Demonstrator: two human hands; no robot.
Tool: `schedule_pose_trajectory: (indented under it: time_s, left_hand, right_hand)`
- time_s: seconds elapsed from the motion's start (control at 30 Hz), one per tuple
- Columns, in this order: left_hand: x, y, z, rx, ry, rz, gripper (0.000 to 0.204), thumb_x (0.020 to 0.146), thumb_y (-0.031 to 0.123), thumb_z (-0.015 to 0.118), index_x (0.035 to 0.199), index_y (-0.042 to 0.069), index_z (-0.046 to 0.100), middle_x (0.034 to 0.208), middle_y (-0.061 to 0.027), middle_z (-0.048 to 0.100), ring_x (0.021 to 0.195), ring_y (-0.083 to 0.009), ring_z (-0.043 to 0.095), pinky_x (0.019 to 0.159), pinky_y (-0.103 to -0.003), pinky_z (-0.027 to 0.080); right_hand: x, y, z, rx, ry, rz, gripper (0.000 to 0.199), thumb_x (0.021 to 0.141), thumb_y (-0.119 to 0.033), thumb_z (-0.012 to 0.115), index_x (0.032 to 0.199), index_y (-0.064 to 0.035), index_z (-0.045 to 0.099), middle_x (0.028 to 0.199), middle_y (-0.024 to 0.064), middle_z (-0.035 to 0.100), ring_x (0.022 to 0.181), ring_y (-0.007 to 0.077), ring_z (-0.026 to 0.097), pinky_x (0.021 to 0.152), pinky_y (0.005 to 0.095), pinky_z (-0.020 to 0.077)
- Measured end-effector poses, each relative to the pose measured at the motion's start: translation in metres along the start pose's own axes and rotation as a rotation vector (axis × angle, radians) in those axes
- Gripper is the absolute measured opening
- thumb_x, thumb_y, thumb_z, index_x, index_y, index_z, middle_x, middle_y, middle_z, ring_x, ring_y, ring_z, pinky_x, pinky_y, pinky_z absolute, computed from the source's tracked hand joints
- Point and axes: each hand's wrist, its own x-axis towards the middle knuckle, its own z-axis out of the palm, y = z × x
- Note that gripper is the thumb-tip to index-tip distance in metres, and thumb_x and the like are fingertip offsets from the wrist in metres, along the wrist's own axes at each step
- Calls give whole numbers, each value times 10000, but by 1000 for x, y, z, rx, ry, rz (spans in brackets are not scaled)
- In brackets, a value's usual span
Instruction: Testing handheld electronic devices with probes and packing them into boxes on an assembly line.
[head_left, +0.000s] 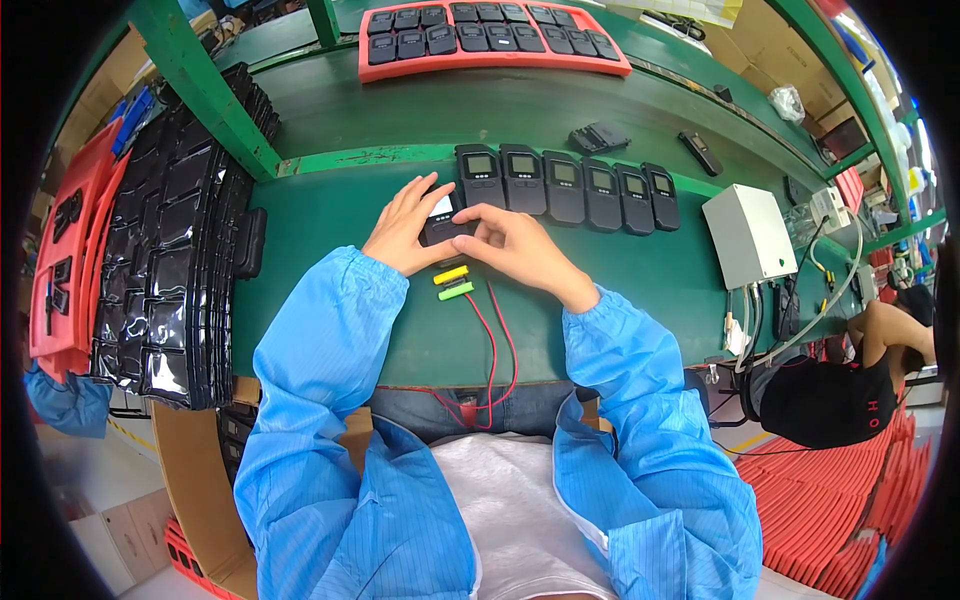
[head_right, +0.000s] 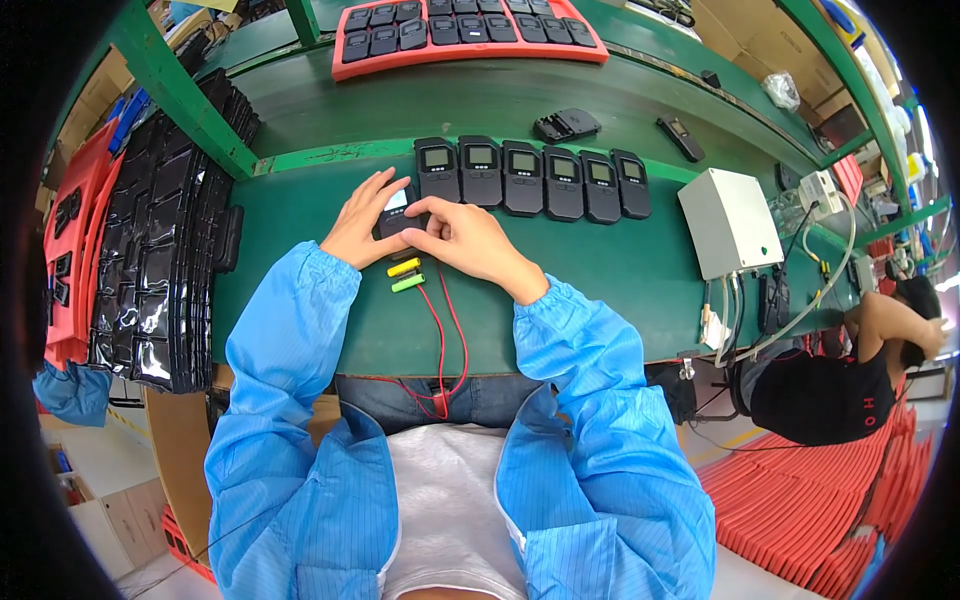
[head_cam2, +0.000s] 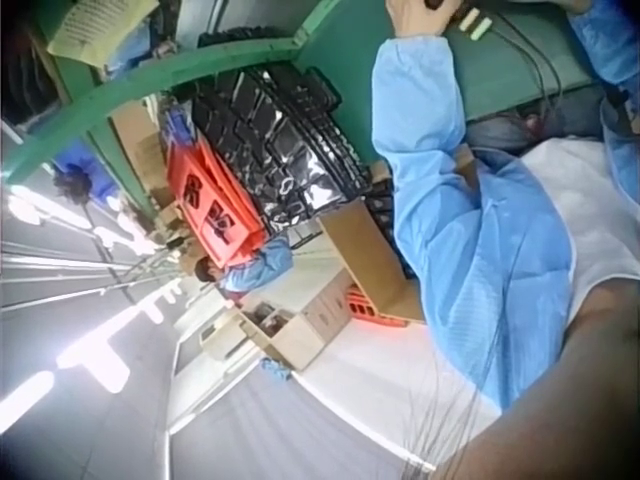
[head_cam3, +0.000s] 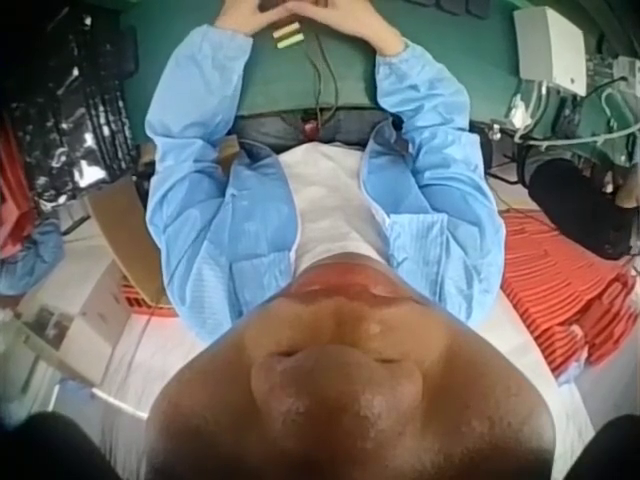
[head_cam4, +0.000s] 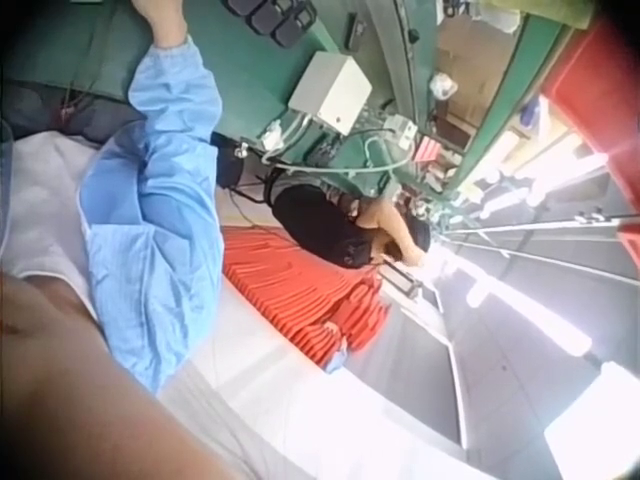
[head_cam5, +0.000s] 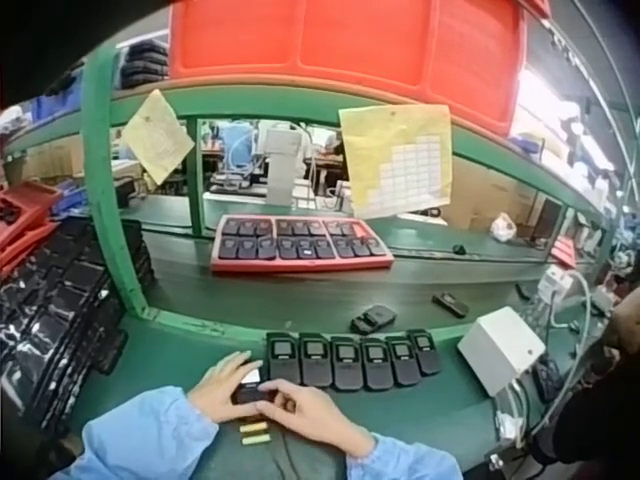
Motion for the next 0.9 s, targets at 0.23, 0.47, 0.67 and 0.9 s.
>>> schedule_pose_trajectory:
  time_s: [0.23,0.47,0.67,0.9]
  left_hand:
    - [-3,6,-8,12,-51,29,1046,672,574,794,1506,141,335,1535,-203,286,1449,-393,223,1169,-496,239]
    - [-1,7,-13,-110,11,28,1088,652,459,846,1515,121,277,1507,-210,310,1427,-415,246,1159,-492,270]
    - [-3,-1,-17,-183,-7,24,1169,635,433,867,1528,88,199,1486,-244,307,1399,-414,289,1159,-480,273]
    - [-3,-1,-16,-248,-4,15,1190,629,446,877,1528,81,187,1483,-254,301,1399,-410,295,1161,-481,270]
  right_hand:
    - [4,6,3,45,93,5,288,900,-298,682,1039,-46,662,662,27,597,580,108,536,537,283,403]
    - [1,8,5,89,-56,-2,271,858,-299,735,881,-38,664,613,13,564,551,90,503,515,267,381]
    - [-4,-4,4,-31,-181,-91,287,821,-323,764,802,-56,662,554,10,543,492,127,498,497,286,383]
    - [5,8,-2,-319,318,-193,311,817,-189,760,1083,-75,646,1009,81,645,894,194,604,745,317,493]
